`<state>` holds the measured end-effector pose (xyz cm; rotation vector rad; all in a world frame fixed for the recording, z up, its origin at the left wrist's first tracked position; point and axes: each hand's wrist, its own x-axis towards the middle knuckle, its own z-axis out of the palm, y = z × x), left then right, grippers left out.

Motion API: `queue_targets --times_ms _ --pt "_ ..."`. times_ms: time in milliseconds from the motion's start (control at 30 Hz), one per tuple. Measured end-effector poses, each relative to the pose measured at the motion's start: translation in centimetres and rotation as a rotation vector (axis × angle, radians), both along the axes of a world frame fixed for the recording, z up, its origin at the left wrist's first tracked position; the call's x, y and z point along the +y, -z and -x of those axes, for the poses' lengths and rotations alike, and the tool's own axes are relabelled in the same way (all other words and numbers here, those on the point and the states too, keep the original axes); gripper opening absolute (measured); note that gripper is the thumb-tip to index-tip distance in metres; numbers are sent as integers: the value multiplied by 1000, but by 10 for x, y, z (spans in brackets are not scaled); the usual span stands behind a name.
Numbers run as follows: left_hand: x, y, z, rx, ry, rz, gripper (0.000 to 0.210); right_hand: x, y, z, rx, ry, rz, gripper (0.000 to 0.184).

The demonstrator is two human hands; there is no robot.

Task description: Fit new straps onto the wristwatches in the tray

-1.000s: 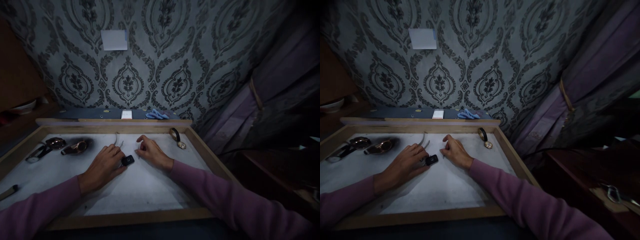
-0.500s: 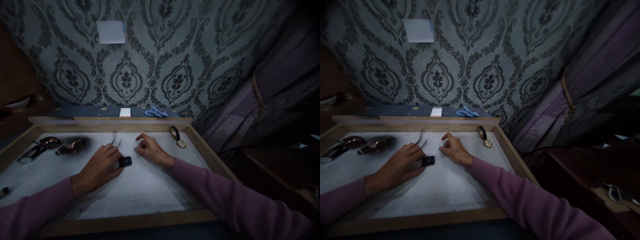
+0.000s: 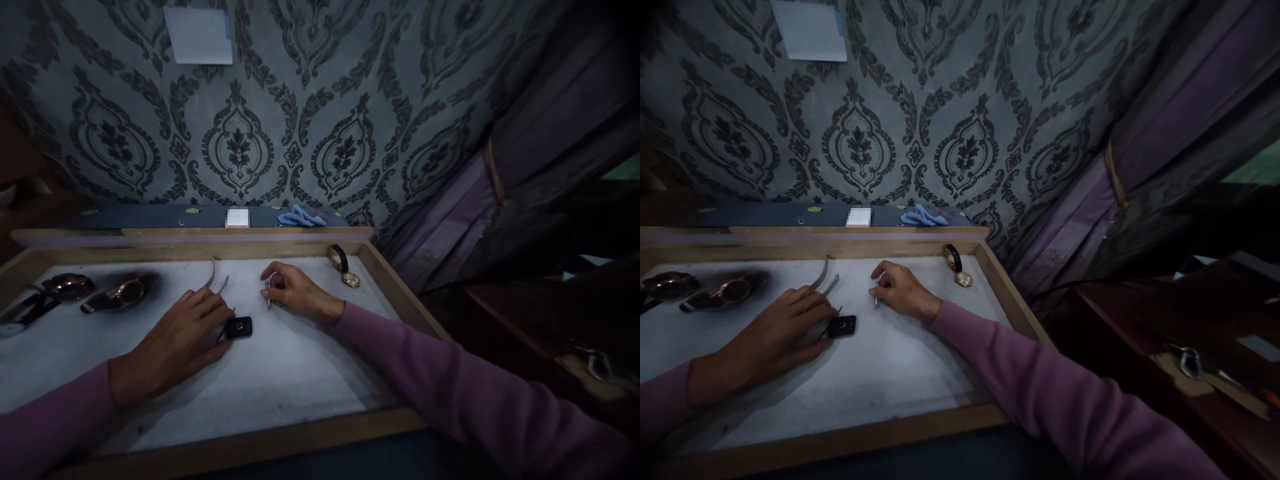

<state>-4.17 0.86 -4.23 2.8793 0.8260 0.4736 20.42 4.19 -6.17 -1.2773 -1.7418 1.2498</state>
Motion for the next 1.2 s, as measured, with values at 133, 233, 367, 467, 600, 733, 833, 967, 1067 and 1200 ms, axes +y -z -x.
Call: queue_targets --times_ms 133,233,367,467,600,733,833,967,1067,1200 --pt "-5 -1 2 -36 88 -19 13 1 -3 -5 35 -37 31 19" --pt "-11 -4 -4 -20 168 -48 19 1 -6 -8 59 -70 53 17" --pt "-21 -7 -30 120 207 -114 24 0 -8 -9 92 -79 81 15" --pt "-26 -6 -54 221 193 -136 26 -1 -8 -11 112 -65 93 14" --pt "-25 1 -73 243 182 -189 24 -3 -7 -15 123 -49 96 15" --pt "-21 3 -74 228 171 -183 20 -5 -5 -16 132 -36 88 15" --pt "-21 -1 -68 239 175 -170 19 -6 -4 -15 127 -29 80 15" --pt "-23 -7 -56 238 171 -176 18 -7 -5 -15 111 -22 71 16" --pt "-25 -10 -53 255 149 -165 17 -8 -6 -15 106 -18 65 15" --pt "-25 -7 -61 244 167 -165 21 -10 -7 -15 114 -7 61 15"
